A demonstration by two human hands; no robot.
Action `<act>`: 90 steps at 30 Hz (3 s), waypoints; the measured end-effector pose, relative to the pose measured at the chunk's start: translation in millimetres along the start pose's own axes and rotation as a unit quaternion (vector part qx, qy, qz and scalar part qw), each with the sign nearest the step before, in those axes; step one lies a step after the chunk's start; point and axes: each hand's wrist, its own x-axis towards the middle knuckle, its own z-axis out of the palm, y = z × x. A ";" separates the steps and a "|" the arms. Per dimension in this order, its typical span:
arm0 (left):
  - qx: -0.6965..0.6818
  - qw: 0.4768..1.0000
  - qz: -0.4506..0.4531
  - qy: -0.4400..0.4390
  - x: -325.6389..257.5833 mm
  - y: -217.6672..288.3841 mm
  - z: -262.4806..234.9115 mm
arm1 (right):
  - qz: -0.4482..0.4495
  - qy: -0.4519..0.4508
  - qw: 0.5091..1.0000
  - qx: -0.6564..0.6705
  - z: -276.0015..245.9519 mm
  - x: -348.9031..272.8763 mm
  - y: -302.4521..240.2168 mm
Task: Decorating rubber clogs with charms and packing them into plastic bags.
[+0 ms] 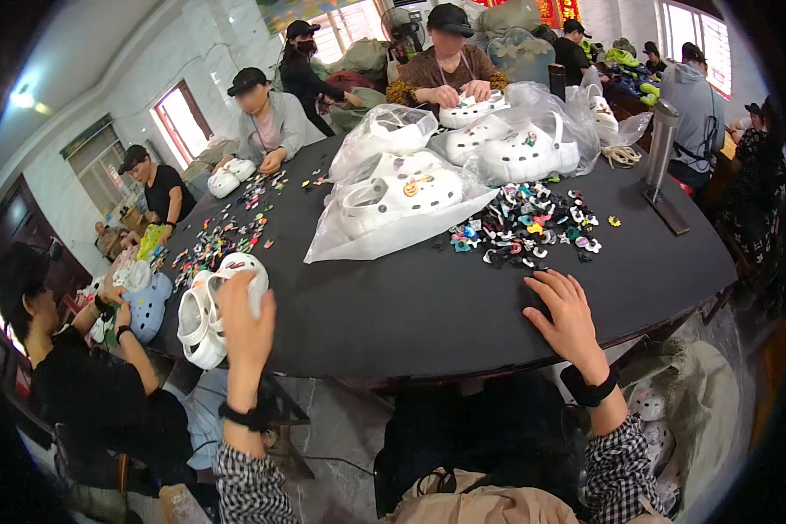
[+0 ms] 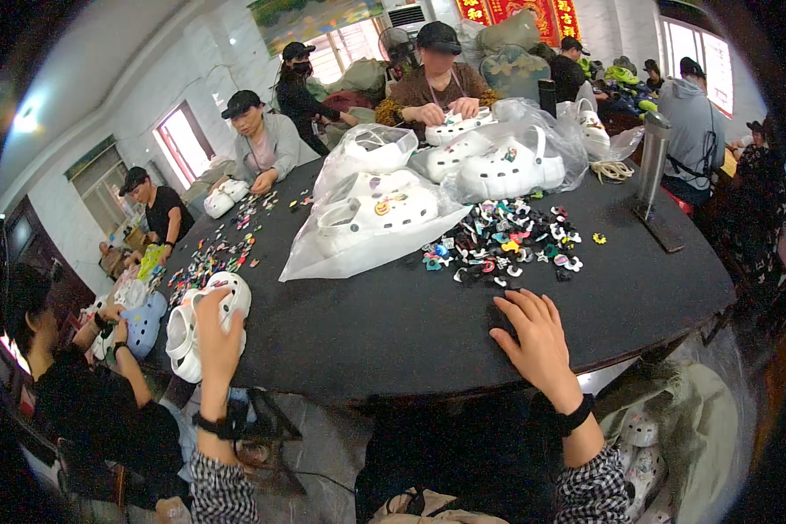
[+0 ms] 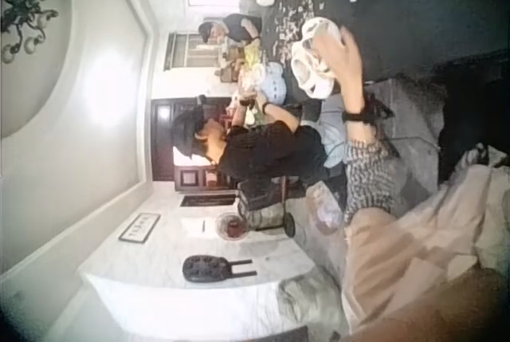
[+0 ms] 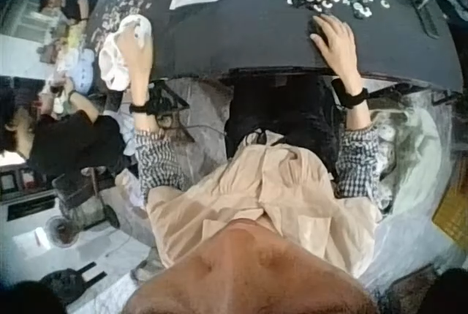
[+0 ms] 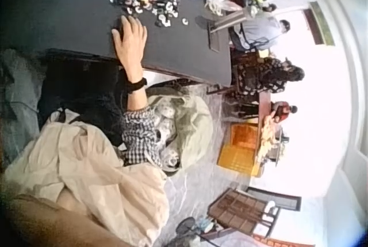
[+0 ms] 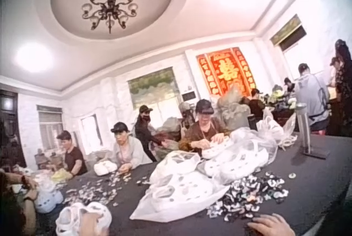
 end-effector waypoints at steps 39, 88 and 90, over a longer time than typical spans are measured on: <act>-0.381 0.898 -0.075 -0.204 -15.9 143.4 13.3 | -0.267 -0.121 0.956 0.019 98.2 144.7 -25.7; -0.038 0.985 0.102 -0.136 -164.9 102.1 -22.1 | 0.208 -0.246 0.843 0.431 7.9 129.5 -57.6; -0.046 0.985 0.091 -0.136 -165.0 105.2 -17.3 | 0.172 -0.286 0.847 0.414 -14.3 107.6 -79.4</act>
